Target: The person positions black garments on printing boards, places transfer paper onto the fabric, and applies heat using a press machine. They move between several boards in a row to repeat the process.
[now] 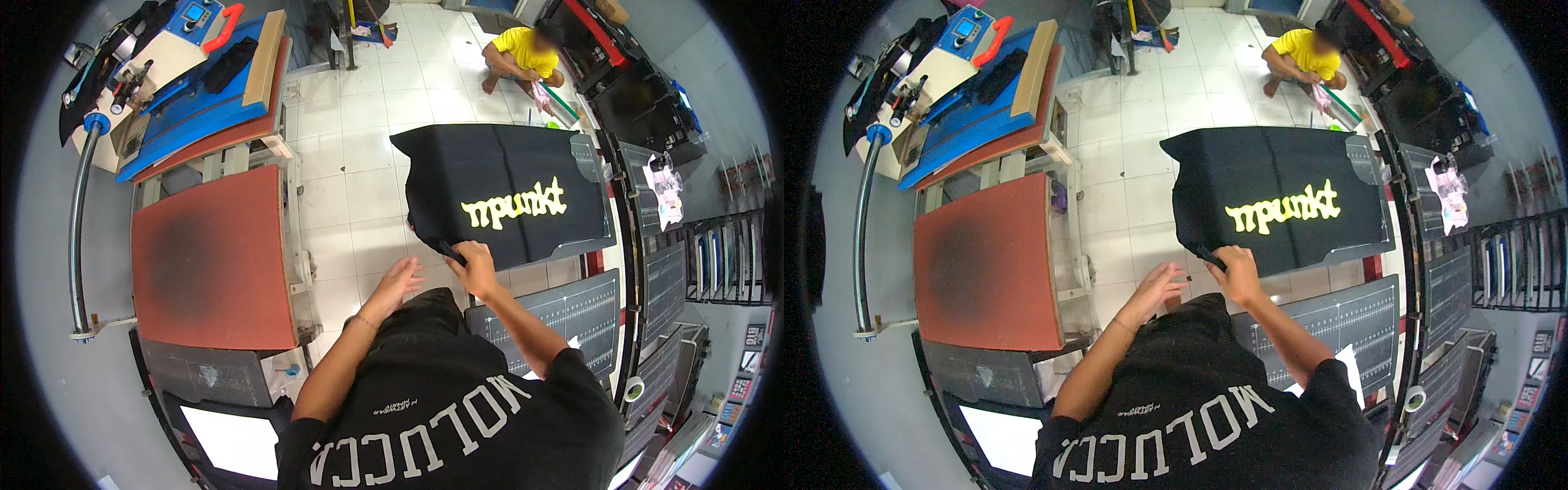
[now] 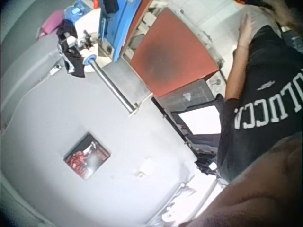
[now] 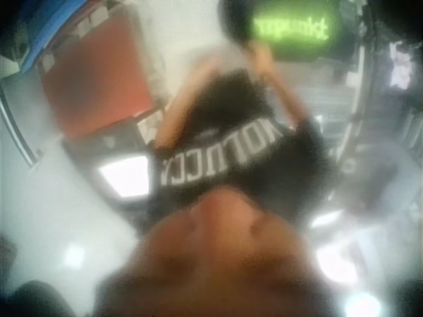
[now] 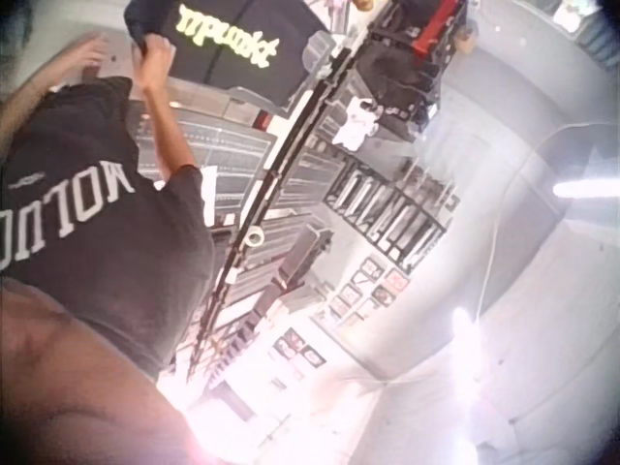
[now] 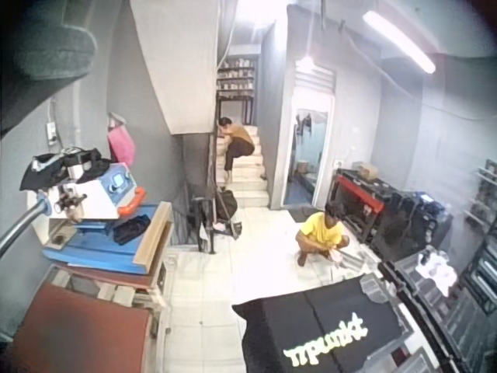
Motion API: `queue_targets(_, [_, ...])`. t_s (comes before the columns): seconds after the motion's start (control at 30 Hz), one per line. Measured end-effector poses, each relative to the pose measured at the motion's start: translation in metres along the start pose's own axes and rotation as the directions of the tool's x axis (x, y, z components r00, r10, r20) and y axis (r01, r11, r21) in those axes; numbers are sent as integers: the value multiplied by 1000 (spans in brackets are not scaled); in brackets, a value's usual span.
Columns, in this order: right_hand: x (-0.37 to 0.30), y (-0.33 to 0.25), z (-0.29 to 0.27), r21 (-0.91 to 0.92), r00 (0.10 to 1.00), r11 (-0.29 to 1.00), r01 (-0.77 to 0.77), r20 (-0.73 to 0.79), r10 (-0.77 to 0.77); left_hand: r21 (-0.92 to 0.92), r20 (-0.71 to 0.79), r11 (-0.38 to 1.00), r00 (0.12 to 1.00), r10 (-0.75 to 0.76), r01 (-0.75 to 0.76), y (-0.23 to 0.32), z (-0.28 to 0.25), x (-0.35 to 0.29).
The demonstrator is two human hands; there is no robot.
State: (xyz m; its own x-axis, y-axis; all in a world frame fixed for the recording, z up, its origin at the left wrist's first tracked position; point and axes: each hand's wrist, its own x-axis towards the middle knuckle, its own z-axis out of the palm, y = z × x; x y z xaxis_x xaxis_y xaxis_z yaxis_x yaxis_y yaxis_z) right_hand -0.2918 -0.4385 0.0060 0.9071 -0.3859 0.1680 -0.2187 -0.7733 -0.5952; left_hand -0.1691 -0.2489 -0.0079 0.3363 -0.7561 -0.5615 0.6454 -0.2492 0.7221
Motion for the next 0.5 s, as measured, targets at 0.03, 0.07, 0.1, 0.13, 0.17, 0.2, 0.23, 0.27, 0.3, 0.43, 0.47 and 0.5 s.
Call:
queue_targets(0.03, [1,-3,-4,21,1000,1000,-21,-2,21,-134,61,990,997,-38,46,8,14,8])
queue_targets(0.07, [1,-2,-7,16,1000,1000,-19,9,19,-182,57,981,997,-53,63,14,27,16])
queue_targets(0.1, [2,-1,-10,11,1000,1000,-19,15,19,-225,56,971,996,-69,80,19,37,26])
queue_targets(0.13, [3,-1,-13,6,1000,1000,-17,23,17,-268,53,959,995,-83,94,21,43,32])
queue_targets(0.17, [4,-2,-15,22,1000,1000,-11,23,11,-239,53,969,997,-56,67,18,43,36])
queue_targets(0.2, [6,-3,-20,34,1000,999,-5,22,5,-211,56,977,998,-27,38,16,44,41])
queue_targets(0.23, [8,-5,-23,47,1000,999,2,22,-3,-184,59,983,998,3,8,12,44,45])
queue_targets(0.27, [9,-9,-25,131,997,990,-58,48,52,-204,62,979,998,11,2,9,42,47])
queue_targets(0.3, [10,-11,-27,213,991,969,-123,75,109,-222,69,975,997,17,-1,10,42,47])
queue_targets(0.43, [15,-8,-23,308,975,926,-219,111,193,-227,85,974,996,-4,23,16,43,52])
queue_targets(0.47, [16,-8,-22,287,980,938,-195,95,175,-219,81,976,997,-1,19,14,41,54])
queue_targets(0.5, [17,-9,-22,263,984,949,-172,82,156,-214,78,977,997,2,14,11,39,55])
